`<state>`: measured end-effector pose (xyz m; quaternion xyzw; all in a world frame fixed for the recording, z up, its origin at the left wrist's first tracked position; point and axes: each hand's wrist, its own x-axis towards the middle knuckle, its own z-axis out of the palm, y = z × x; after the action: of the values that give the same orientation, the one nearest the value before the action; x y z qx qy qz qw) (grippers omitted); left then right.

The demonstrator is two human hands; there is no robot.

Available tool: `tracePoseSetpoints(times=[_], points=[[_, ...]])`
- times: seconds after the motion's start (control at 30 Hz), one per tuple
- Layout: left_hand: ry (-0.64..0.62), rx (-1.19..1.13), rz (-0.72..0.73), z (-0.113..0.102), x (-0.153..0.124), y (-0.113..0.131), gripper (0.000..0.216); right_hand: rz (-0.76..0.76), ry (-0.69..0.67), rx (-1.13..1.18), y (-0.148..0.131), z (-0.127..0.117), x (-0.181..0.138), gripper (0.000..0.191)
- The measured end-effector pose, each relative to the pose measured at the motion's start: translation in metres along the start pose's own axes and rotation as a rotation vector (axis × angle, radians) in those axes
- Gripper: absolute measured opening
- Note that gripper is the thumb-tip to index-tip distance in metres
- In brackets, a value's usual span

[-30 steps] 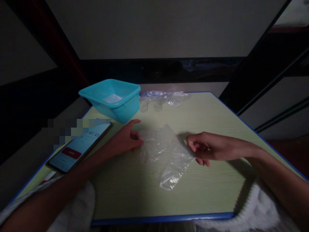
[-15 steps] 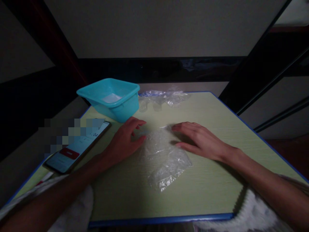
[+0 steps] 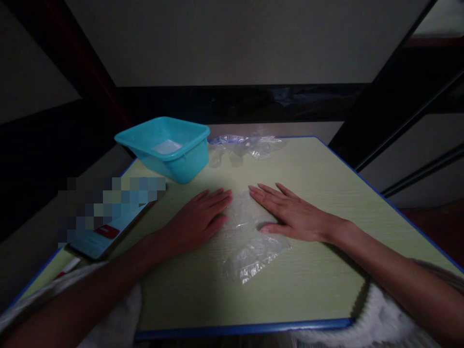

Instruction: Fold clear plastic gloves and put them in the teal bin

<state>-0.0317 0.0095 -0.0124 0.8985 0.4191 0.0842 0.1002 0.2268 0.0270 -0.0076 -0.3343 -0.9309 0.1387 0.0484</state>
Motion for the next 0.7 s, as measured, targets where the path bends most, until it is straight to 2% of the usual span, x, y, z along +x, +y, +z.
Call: tracePoseSetpoints(times=[0.37, 0.57, 0.7], points=[[-0.054, 0.058, -0.016, 0.000, -0.005, -0.001, 0.049, 0.037, -0.022, -0.018, -0.002, 0.000, -0.001, 0.082], [0.057, 0.087, 0.000, 0.003, -0.007, 0.007, 0.054, -0.025, 0.035, -0.012, -0.010, -0.007, 0.000, 0.079], [0.074, 0.052, 0.040, 0.009, -0.009, 0.023, 0.058, -0.092, -0.032, -0.006, -0.014, -0.004, 0.001, 0.080]])
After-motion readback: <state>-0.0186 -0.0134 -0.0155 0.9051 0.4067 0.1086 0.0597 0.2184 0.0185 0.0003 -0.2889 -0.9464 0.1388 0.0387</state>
